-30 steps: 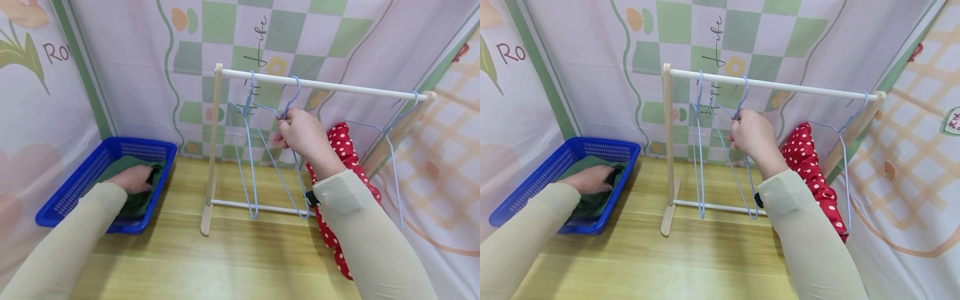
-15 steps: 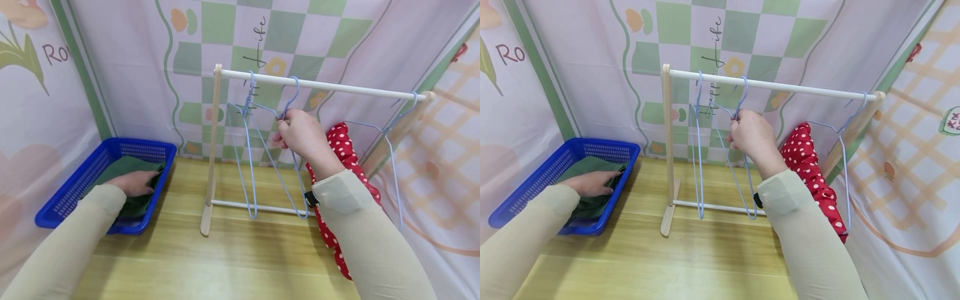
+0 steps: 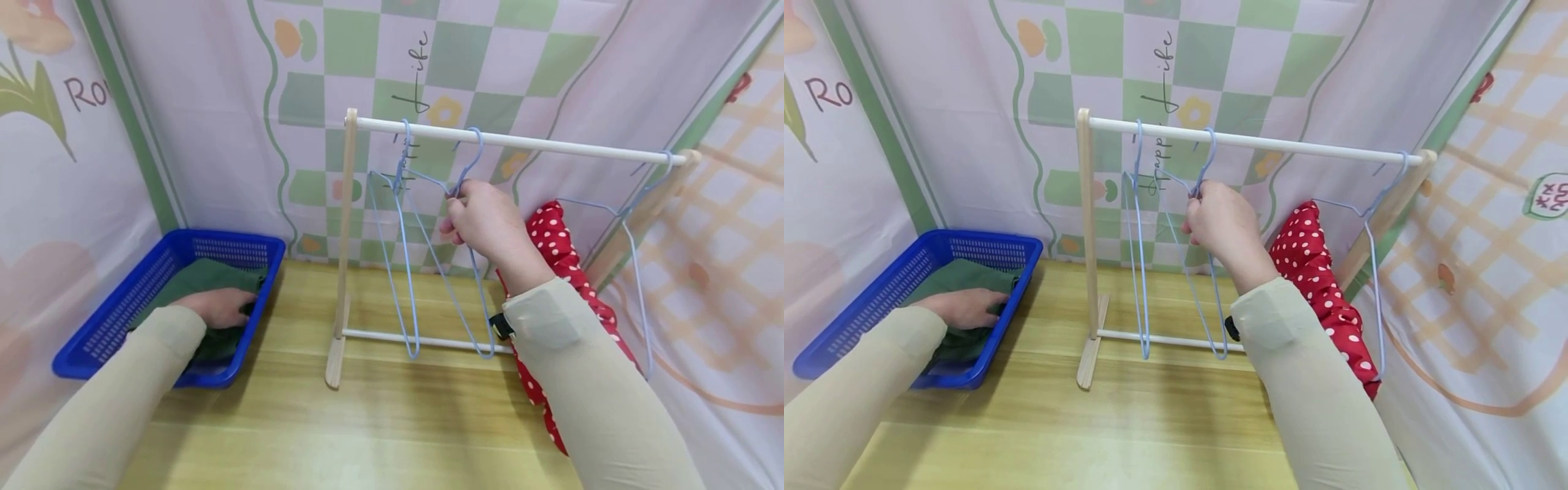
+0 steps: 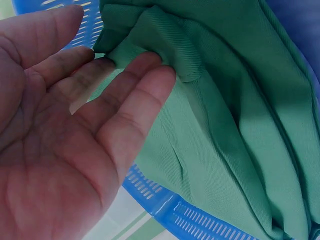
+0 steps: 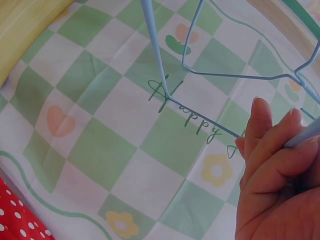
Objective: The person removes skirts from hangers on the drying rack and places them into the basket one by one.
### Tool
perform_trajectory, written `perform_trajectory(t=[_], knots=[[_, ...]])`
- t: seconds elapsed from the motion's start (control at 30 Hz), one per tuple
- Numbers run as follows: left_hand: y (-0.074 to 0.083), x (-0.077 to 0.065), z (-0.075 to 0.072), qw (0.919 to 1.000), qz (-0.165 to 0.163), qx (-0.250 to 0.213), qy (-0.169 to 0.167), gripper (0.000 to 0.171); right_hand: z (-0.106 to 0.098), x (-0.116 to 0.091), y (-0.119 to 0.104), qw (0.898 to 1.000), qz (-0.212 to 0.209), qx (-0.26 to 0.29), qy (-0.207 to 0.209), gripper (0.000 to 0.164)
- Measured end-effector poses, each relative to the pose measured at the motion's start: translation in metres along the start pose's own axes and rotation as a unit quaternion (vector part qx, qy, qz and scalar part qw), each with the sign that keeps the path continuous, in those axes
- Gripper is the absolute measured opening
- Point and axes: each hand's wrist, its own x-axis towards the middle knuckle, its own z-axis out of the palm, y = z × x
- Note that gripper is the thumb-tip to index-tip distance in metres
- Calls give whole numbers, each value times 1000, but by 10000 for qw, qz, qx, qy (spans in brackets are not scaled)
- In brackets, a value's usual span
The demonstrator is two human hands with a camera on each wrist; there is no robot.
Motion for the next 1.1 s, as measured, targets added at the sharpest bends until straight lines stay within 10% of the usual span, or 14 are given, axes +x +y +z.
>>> perform_trajectory(t=[1.1], knots=[[8,-4,-5,9971,3,-147,751,48,-1,-2,-2,10000,76,-40,0,29]])
